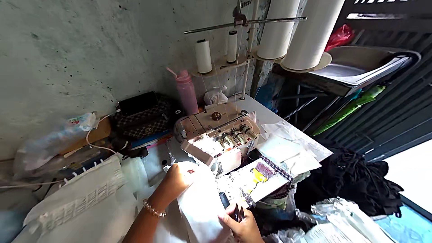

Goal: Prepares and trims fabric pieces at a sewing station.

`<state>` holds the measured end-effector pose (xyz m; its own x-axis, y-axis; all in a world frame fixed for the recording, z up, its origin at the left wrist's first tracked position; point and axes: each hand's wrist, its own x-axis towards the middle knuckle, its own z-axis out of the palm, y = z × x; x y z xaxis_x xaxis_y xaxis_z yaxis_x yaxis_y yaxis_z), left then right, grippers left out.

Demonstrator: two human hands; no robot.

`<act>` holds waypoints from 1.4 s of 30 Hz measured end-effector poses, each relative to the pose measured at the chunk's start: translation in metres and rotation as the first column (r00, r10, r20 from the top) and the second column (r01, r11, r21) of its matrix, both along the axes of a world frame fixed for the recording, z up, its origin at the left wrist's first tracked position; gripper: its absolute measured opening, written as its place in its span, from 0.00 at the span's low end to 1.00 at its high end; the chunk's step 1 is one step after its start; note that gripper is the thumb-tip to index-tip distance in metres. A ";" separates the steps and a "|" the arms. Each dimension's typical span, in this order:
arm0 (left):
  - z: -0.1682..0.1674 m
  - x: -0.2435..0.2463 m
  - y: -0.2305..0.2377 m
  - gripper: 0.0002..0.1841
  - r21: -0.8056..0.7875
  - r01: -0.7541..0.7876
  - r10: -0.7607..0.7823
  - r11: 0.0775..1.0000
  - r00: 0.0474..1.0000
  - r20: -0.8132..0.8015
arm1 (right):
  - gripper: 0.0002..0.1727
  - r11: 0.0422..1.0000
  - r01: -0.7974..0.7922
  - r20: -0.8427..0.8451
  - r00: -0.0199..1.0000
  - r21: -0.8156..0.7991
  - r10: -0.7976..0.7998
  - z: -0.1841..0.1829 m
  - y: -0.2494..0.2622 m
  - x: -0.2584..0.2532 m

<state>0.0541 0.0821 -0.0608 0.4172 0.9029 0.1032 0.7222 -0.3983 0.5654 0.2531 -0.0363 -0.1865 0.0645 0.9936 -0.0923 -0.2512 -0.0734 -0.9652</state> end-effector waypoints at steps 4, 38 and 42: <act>0.003 0.002 0.003 0.06 -0.029 -0.044 0.044 0.999 0.999 0.015 | 0.17 0.999 -0.022 0.015 1.000 -0.030 0.022 0.005 0.002 0.004; -0.021 0.007 -0.020 0.13 0.411 -0.280 0.333 0.867 0.941 -0.061 | 0.03 0.986 -0.026 0.066 0.998 0.163 0.016 0.026 0.034 0.002; -0.032 -0.043 -0.082 0.23 0.326 -0.449 0.482 0.832 0.876 -0.027 | 0.01 0.994 -0.031 0.147 0.989 0.105 0.015 0.040 0.054 -0.005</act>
